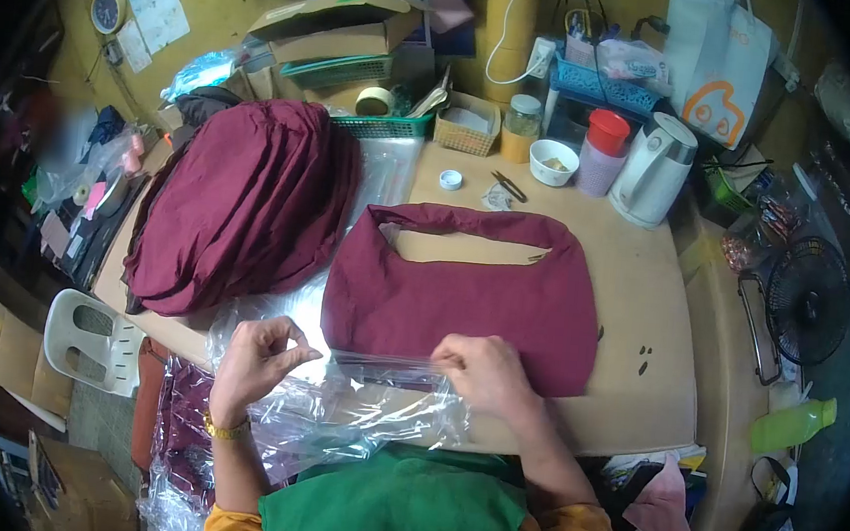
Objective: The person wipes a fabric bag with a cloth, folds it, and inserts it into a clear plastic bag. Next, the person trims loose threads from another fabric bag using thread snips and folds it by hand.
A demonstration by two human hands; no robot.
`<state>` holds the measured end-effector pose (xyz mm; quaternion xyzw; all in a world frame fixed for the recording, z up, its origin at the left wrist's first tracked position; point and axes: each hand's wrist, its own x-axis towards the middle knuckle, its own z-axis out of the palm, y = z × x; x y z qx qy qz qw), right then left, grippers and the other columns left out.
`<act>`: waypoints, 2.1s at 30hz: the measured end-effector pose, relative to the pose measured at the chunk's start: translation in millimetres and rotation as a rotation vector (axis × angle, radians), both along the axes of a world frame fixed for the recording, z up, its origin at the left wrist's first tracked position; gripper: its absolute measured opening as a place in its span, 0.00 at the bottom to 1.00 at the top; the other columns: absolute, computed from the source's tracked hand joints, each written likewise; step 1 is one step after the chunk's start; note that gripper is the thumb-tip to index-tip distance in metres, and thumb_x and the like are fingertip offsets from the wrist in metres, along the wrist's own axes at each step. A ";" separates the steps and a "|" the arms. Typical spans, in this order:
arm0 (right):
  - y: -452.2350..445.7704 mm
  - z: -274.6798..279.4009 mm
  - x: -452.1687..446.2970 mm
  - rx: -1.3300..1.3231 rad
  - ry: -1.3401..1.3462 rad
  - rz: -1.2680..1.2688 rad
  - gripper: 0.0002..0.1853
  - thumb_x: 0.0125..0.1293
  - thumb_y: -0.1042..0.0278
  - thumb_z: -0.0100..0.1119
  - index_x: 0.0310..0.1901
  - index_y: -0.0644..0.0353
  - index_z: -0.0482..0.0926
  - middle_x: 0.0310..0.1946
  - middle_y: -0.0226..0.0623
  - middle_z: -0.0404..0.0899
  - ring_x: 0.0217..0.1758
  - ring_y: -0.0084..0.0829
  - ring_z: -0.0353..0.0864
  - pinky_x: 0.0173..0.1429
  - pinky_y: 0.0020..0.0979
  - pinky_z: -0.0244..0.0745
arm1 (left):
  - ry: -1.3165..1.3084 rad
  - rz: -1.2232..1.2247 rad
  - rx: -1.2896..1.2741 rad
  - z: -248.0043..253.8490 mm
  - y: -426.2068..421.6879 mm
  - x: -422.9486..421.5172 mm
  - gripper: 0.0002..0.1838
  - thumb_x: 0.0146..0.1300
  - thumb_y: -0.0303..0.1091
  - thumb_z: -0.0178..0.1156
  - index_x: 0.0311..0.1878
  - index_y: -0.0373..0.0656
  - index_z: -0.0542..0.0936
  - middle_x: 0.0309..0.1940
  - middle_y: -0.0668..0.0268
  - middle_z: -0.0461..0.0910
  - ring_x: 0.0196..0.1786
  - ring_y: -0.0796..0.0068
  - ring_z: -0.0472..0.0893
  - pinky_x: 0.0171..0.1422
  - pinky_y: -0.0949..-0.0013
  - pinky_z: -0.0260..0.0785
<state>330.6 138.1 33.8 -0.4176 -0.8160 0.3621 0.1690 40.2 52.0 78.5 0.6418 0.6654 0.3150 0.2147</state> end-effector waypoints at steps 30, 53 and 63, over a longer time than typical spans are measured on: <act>20.7 -62.0 82.4 0.119 1.009 -0.814 0.15 0.74 0.64 0.57 0.28 0.59 0.76 0.17 0.19 0.68 0.18 0.11 0.59 0.21 0.19 0.51 | -0.642 0.258 0.219 -84.3 13.0 7.6 0.13 0.68 0.36 0.66 0.30 0.37 0.83 0.21 0.73 0.78 0.25 0.88 0.72 0.30 0.80 0.61; 14.3 -65.1 108.8 -0.353 1.315 -0.571 0.13 0.78 0.59 0.50 0.35 0.55 0.72 0.16 0.21 0.64 0.15 0.15 0.61 0.21 0.21 0.58 | -1.125 0.060 0.130 -99.9 30.9 33.3 0.11 0.69 0.22 0.60 0.36 0.47 0.67 0.45 0.52 0.85 0.39 0.82 0.84 0.37 0.79 0.75; 24.2 -54.6 117.0 -0.362 1.301 -0.515 0.14 0.75 0.55 0.53 0.37 0.57 0.73 0.23 0.24 0.68 0.23 0.16 0.65 0.30 0.23 0.64 | -0.723 -0.194 -0.170 -92.5 21.3 -1.6 0.10 0.74 0.37 0.57 0.40 0.41 0.80 0.31 0.73 0.79 0.28 0.86 0.74 0.34 0.78 0.67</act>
